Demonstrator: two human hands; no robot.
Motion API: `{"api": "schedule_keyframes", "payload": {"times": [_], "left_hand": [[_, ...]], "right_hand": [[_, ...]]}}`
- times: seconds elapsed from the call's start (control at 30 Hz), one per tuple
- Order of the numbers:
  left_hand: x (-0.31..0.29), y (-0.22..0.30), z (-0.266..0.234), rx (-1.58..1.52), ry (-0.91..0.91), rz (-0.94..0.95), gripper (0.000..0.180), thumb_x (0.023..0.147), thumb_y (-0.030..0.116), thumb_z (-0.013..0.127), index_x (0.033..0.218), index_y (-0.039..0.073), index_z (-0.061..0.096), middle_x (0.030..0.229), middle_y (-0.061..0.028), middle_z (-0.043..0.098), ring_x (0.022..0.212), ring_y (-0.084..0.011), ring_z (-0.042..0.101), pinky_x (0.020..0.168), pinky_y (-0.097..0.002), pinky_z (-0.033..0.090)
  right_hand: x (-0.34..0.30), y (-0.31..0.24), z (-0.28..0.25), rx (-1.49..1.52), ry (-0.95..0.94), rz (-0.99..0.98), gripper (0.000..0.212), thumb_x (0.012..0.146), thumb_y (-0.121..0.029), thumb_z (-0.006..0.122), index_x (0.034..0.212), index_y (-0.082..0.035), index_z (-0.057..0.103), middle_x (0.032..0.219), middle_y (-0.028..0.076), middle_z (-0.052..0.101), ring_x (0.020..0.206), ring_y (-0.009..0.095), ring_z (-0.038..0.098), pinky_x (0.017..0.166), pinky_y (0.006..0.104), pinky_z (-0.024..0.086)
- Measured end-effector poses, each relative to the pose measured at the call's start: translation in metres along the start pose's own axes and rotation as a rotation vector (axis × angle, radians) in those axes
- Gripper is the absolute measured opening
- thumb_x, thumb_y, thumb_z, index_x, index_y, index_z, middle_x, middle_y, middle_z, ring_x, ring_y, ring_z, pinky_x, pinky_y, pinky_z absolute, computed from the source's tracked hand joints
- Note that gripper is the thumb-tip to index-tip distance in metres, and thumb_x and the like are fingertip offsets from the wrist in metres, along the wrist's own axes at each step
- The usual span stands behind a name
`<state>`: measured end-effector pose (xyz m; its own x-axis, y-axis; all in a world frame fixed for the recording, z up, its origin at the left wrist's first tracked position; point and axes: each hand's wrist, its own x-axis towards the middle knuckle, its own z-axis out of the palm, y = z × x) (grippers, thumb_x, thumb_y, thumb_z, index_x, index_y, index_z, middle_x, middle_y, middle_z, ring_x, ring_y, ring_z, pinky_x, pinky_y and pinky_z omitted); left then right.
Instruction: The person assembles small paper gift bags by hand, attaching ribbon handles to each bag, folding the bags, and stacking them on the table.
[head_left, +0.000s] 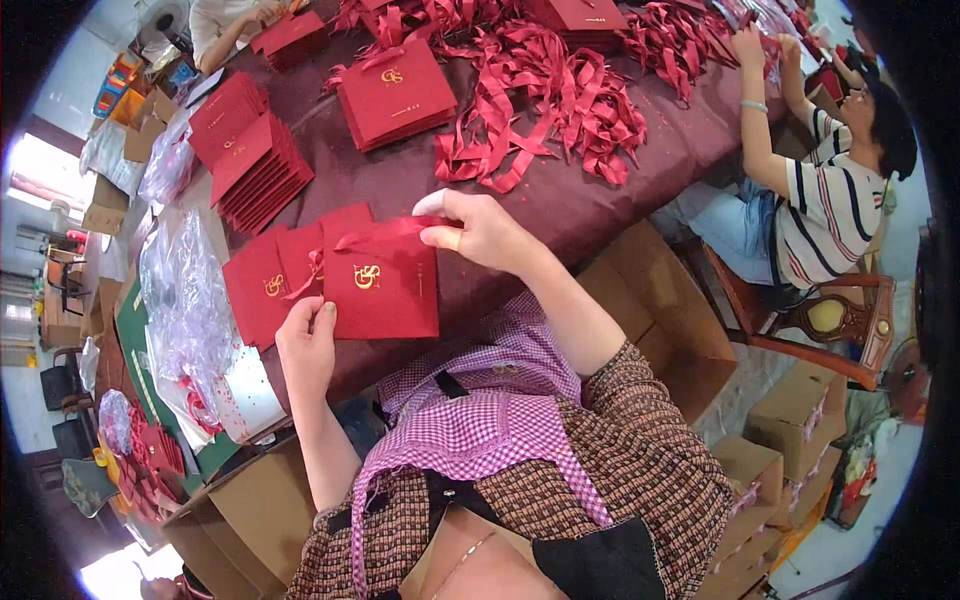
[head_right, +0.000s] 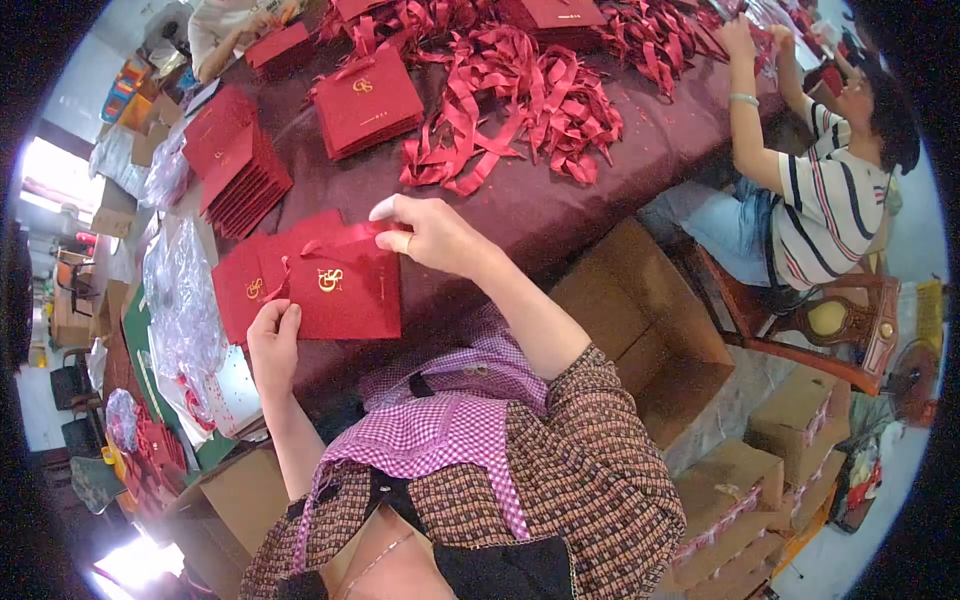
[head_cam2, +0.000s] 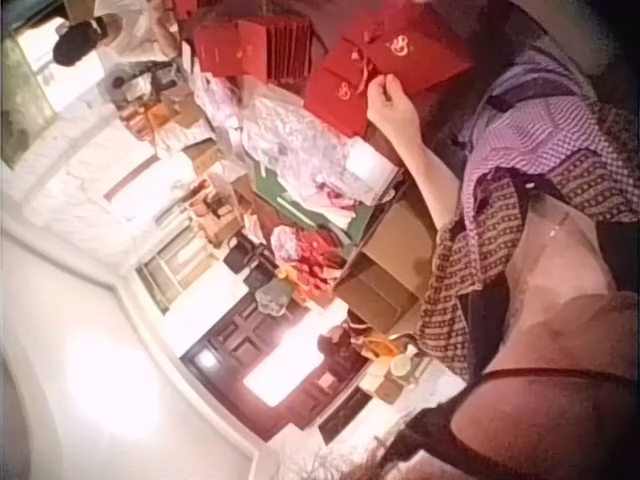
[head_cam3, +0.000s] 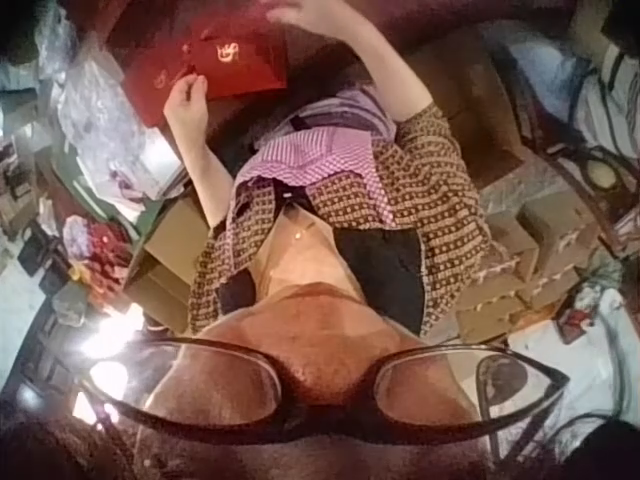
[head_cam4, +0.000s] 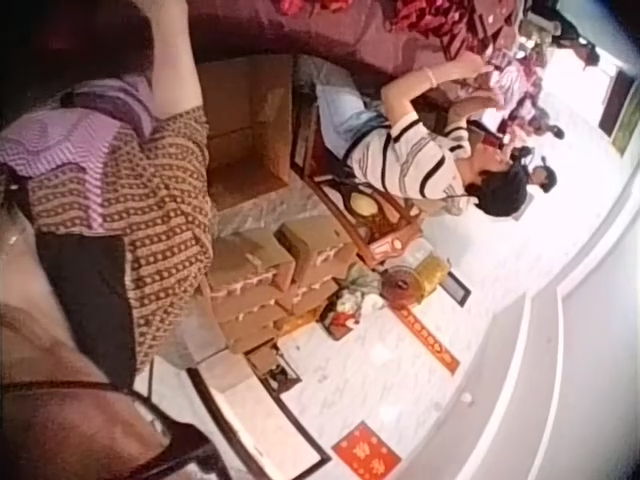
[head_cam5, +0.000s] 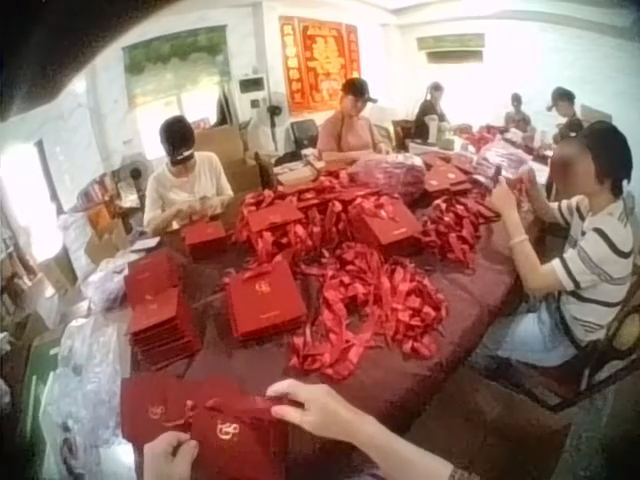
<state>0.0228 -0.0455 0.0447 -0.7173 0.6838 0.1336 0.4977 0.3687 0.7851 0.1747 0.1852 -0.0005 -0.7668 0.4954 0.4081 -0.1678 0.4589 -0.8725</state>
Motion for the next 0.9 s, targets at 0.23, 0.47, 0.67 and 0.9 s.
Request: {"api": "schedule_keyframes", "payload": {"times": [0.23, 0.47, 0.67, 0.9], "left_hand": [[0.006, -0.031, 0.009, -0.047, 0.096, 0.112, 0.015, 0.089, 0.011, 0.06, 0.092, -0.004, 0.061, 0.069, -0.0093, 0.059, 0.066, -0.0115, 0.054, 0.061, -0.0264, 0.043], [0.007, -0.006, 0.005, -0.168, 0.07, 0.012, 0.015, 0.088, 0.009, 0.061, 0.093, -0.005, 0.064, 0.069, -0.0031, 0.058, 0.068, -0.0084, 0.052, 0.061, -0.0256, 0.043], [0.006, -0.006, 0.006, -0.345, -0.052, -0.111, 0.019, 0.089, 0.005, 0.058, 0.102, -0.006, 0.063, 0.076, 0.0016, 0.06, 0.072, -0.0057, 0.052, 0.066, -0.0224, 0.044], [0.002, -0.01, 0.005, -0.47, -0.145, -0.102, 0.022, 0.089, 0.0, 0.054, 0.109, -0.007, 0.06, 0.085, -0.0001, 0.061, 0.079, -0.0062, 0.053, 0.071, -0.0221, 0.045]], "right_hand": [[-0.002, -0.028, -0.03, 1.028, -0.207, 0.203, 0.021, 0.093, -0.009, 0.055, 0.107, 0.005, 0.061, 0.076, 0.011, 0.061, 0.066, 0.018, 0.06, 0.059, 0.0284, 0.05], [0.0, -0.042, -0.027, 0.874, -0.215, -0.004, 0.03, 0.095, -0.005, 0.046, 0.123, 0.006, 0.053, 0.114, 0.022, 0.063, 0.105, 0.03, 0.063, 0.087, 0.0391, 0.052], [-0.007, -0.044, 0.003, 0.173, -0.161, 0.128, 0.019, 0.091, 0.003, 0.055, 0.11, 0.002, 0.059, 0.104, 0.011, 0.068, 0.097, 0.016, 0.065, 0.087, 0.0277, 0.051], [-0.012, -0.037, 0.038, 0.109, -0.105, 0.173, 0.013, 0.08, -0.005, 0.071, 0.093, -0.005, 0.067, 0.088, 0.006, 0.063, 0.077, 0.015, 0.06, 0.068, 0.0286, 0.049]]}}
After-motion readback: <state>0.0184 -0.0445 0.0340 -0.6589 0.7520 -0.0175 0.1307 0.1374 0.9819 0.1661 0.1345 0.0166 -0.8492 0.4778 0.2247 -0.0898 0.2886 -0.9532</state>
